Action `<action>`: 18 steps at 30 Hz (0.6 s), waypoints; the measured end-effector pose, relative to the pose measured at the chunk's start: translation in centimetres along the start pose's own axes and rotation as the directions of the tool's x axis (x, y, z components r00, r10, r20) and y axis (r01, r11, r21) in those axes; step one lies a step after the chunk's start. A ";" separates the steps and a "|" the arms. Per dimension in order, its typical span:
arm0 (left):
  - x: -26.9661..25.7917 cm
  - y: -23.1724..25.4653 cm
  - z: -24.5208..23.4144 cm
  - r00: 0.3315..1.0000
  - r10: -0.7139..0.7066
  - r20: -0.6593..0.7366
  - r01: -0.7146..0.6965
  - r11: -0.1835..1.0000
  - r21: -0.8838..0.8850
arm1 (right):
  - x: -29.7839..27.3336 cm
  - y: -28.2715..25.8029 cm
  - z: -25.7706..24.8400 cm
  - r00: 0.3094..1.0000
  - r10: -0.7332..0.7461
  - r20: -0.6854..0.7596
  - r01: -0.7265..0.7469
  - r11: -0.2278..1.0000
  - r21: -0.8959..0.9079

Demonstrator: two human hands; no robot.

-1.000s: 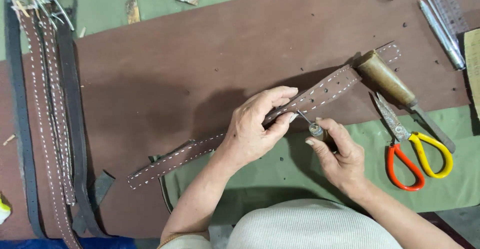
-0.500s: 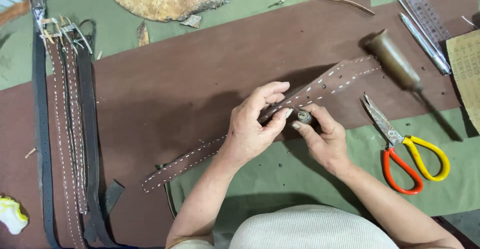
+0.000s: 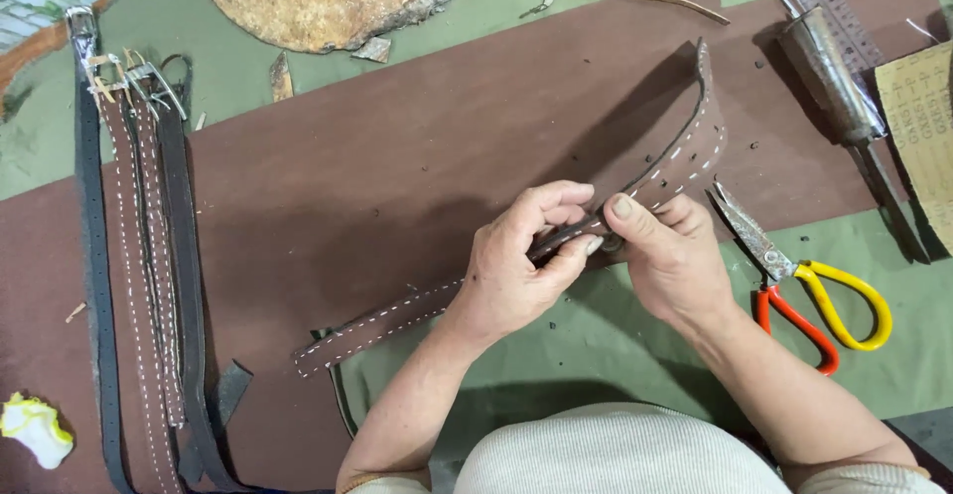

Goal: Punching holes into a leather strap using an awl and a hammer on a workbench.

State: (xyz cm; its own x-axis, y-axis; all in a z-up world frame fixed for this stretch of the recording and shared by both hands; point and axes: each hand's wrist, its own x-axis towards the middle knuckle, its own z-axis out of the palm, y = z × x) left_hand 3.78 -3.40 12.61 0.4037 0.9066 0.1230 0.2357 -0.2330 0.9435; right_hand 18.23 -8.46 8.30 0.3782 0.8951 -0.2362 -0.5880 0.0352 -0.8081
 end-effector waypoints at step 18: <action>0.1 -2.7 2.8 0.989 0.141 -0.055 -0.150 0.953 -0.264 | 1.0 1.4 -2.0 0.995 -0.086 0.042 0.089 0.994 -0.061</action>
State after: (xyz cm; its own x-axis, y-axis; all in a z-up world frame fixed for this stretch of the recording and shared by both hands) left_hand 5.68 -3.68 9.20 0.3838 0.8827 0.2713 -0.0690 -0.2656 0.9616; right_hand 19.24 -8.38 5.90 0.3973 0.9065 -0.1430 -0.5073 0.0871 -0.8574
